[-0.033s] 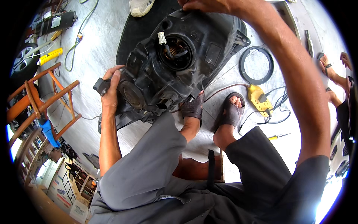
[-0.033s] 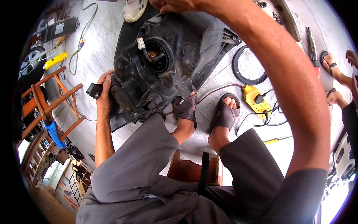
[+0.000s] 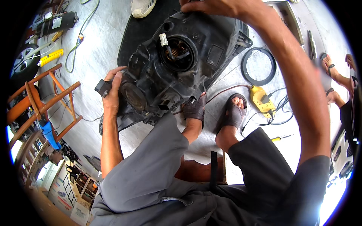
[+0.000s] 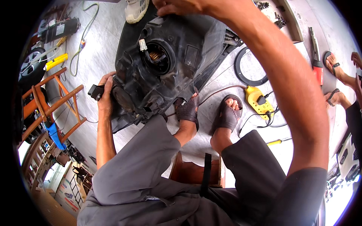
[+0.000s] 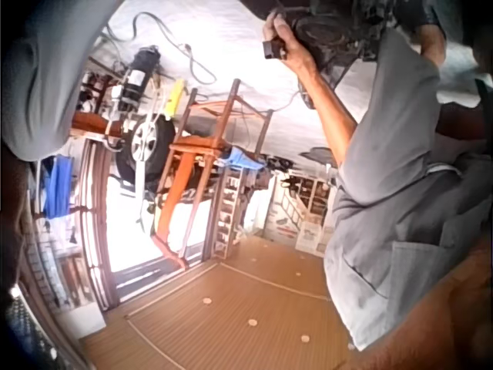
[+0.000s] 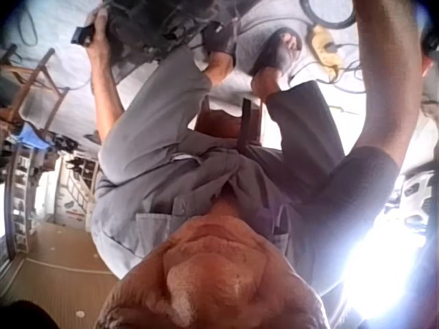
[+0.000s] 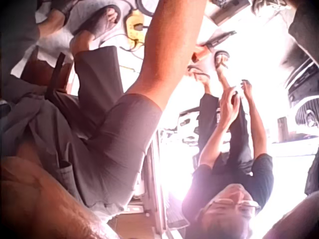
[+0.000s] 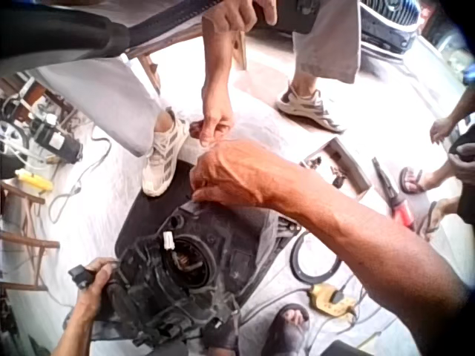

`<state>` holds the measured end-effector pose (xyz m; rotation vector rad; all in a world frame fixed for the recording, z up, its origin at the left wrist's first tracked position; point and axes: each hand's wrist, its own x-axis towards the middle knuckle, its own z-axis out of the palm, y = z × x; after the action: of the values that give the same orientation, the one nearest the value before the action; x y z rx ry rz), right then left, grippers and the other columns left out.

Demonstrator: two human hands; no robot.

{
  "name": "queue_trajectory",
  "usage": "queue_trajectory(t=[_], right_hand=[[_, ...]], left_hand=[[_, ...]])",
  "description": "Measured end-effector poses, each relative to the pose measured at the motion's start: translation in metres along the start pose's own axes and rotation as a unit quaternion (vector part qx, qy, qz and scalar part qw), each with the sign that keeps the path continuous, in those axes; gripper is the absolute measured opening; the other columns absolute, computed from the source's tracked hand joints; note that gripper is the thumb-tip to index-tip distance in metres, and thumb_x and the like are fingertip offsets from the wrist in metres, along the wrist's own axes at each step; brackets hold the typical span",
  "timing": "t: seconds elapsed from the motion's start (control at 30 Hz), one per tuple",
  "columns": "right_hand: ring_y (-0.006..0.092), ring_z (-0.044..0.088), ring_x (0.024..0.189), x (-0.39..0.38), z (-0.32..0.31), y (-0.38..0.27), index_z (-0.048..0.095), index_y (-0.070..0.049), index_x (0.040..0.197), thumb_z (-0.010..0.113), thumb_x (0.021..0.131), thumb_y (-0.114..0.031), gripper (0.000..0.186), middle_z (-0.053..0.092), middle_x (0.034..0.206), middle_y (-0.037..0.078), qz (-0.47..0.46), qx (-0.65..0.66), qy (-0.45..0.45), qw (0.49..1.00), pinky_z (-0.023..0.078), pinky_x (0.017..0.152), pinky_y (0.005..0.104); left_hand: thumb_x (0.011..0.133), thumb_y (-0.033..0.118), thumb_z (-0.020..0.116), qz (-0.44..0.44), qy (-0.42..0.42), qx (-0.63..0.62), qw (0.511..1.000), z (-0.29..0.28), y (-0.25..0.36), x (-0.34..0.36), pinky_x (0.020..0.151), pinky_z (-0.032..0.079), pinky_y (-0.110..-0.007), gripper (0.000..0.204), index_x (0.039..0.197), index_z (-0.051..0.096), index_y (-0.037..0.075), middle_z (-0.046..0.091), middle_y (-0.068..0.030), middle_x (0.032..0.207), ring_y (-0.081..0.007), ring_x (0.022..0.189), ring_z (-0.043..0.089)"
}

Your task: The person uses a soldering iron to heat and remove a small plastic component from the back of a car headlight assembly. They then use their hands to pull the component out and inspect the interior of the headlight housing.

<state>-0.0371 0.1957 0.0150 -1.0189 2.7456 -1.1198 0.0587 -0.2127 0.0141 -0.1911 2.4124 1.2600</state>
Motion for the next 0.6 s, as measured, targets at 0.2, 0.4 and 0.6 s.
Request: queue_trajectory(t=[0.2, 0.4, 0.6], right_hand=[[0.0284, 0.069, 0.103, -0.081, 0.018, -0.027, 0.072, -0.004, 0.116, 0.068, 0.094, -0.042, 0.044, 0.073, 0.112, 0.017, 0.394, 0.152, 0.346, 0.837, 0.052, 0.092, 0.0388], [0.0393, 0.069, 0.103, -0.126, 0.097, 0.002, 0.068, 0.009, 0.114, 0.061, 0.094, -0.056, 0.069, 0.070, 0.106, 0.030, 0.501, 0.136, 0.437, 0.734, 0.051, 0.093, 0.0439], [0.0358, 0.067, 0.106, -0.103, 0.066, -0.020, 0.068, 0.005, 0.118, 0.053, 0.094, -0.064, 0.074, 0.070, 0.111, 0.027, 0.448, 0.233, 0.411, 0.759, 0.049, 0.096, 0.0403]], left_hand=[[0.101, 0.031, 0.056, 0.025, -0.005, 0.019, 0.999, 0.007, 0.008, 0.002, 0.096, 0.043, -0.029, 0.033, 0.115, 0.072, 0.006, 0.067, -0.0045, 0.106, -0.0146, 0.100, 0.059], [0.100, 0.029, 0.061, 0.083, 0.006, 0.035, 0.996, 0.008, 0.025, -0.009, 0.099, 0.045, -0.033, 0.034, 0.115, 0.072, 0.000, 0.070, -0.0084, 0.106, -0.0184, 0.102, 0.063], [0.100, 0.024, 0.062, 0.186, 0.057, 0.087, 0.977, 0.011, 0.066, -0.040, 0.097, 0.047, -0.033, 0.032, 0.113, 0.072, -0.004, 0.073, -0.0120, 0.105, -0.0189, 0.101, 0.065]])
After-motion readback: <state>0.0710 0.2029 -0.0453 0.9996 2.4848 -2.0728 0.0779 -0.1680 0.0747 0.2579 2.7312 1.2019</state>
